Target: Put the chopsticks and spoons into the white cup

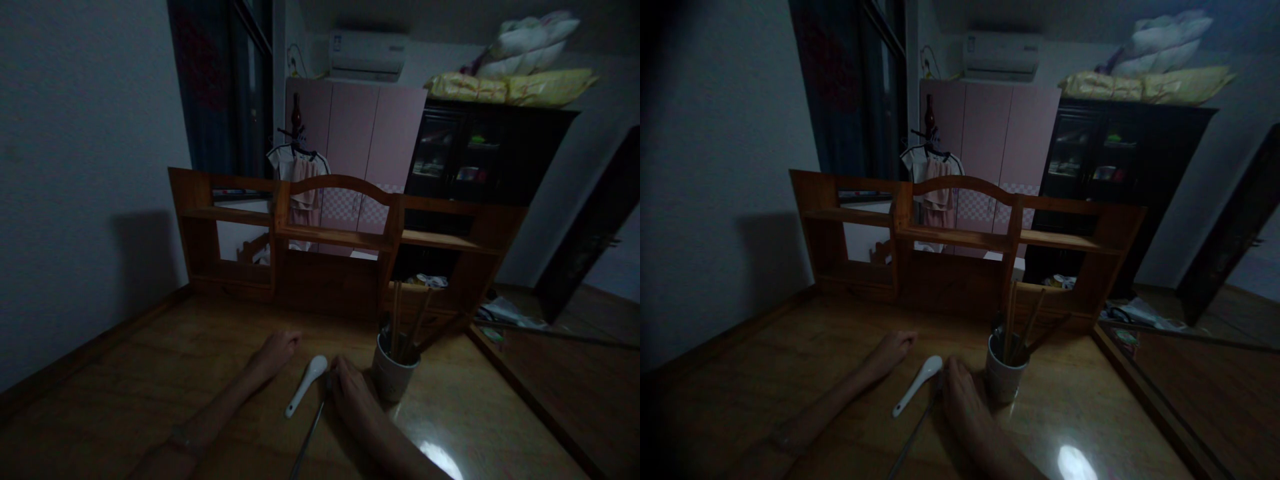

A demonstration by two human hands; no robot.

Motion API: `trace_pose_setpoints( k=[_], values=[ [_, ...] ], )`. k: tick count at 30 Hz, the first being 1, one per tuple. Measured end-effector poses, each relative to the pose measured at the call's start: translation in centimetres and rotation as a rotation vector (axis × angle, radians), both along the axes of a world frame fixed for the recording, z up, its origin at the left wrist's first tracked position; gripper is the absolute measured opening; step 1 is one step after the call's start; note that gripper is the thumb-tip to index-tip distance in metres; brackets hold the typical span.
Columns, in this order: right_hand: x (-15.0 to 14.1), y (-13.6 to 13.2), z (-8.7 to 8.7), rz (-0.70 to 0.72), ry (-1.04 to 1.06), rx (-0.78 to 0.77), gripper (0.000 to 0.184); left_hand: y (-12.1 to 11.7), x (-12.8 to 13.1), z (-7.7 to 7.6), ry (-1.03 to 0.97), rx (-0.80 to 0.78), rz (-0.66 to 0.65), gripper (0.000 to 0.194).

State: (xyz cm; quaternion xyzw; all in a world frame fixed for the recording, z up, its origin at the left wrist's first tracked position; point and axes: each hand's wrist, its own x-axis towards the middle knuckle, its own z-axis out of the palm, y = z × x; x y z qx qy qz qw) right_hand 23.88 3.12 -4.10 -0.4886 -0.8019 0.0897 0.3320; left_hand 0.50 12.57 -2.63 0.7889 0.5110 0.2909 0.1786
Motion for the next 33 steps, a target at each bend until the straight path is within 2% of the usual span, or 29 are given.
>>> trace_pose_setpoints(
  k=[9, 18, 23, 33],
  values=[
    [0.6, 0.7, -2.4, 0.006, -0.040, -0.012, 0.043, 0.0, 0.1, 0.1, -0.001, -0.004, -0.015, 0.018],
    [0.2, 0.3, -0.6, 0.023, -0.008, -0.012, 0.028, -0.3, 0.2, 0.4, 0.005, -0.009, -0.029, 0.018],
    [0.1, 0.2, -0.3, 0.013, 0.021, 0.008, 0.027, -0.3, 0.2, 0.3, 0.018, -0.016, -0.033, 0.019],
    [-0.1, 0.2, 0.4, 0.067, 0.066, -0.060, 0.020, 0.2, 0.1, -0.4, 0.045, -0.012, -0.048, 0.019]
  ],
)
